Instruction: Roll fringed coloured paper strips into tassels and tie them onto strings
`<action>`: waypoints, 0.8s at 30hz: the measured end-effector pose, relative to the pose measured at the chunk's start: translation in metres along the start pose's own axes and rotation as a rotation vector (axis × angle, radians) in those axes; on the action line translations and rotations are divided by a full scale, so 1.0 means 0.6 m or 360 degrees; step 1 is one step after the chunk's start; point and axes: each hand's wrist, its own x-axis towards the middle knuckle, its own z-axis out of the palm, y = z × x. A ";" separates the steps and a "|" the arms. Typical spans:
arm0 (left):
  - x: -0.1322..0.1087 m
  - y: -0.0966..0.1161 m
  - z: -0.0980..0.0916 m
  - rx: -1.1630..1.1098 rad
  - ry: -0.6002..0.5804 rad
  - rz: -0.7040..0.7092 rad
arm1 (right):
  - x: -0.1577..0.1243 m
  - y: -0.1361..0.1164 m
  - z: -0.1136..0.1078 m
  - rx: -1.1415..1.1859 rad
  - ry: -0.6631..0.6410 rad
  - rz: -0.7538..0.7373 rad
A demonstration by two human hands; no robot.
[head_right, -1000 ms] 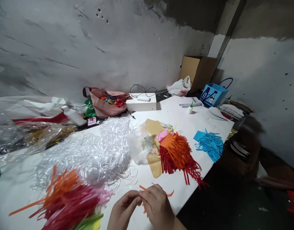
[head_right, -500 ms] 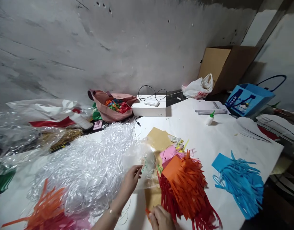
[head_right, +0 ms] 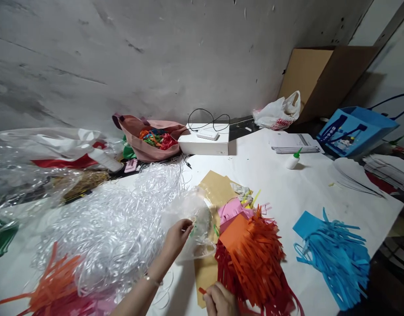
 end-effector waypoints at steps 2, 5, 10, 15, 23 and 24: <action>-0.050 0.019 -0.019 -0.0612 -0.0003 -0.0080 | 0.021 -0.026 -0.022 0.0063 0.0009 0.0032; -0.142 0.052 -0.037 -0.1511 -0.0096 -0.0264 | 0.056 -0.079 -0.062 0.0180 0.0053 0.0009; -0.269 0.096 -0.061 -0.2057 -0.0231 -0.0485 | 0.084 -0.170 -0.102 0.0128 0.0036 -0.0267; -0.345 0.102 -0.089 -0.2183 -0.0173 -0.0465 | 0.062 -0.237 -0.105 -0.0052 -0.0084 -0.0514; -0.433 0.087 -0.119 -0.2113 -0.0099 -0.0341 | 0.006 -0.310 -0.105 -0.0090 -0.0191 -0.0566; -0.442 0.083 -0.121 -0.2087 -0.0083 -0.0321 | 0.000 -0.319 -0.105 -0.0118 -0.0211 -0.0581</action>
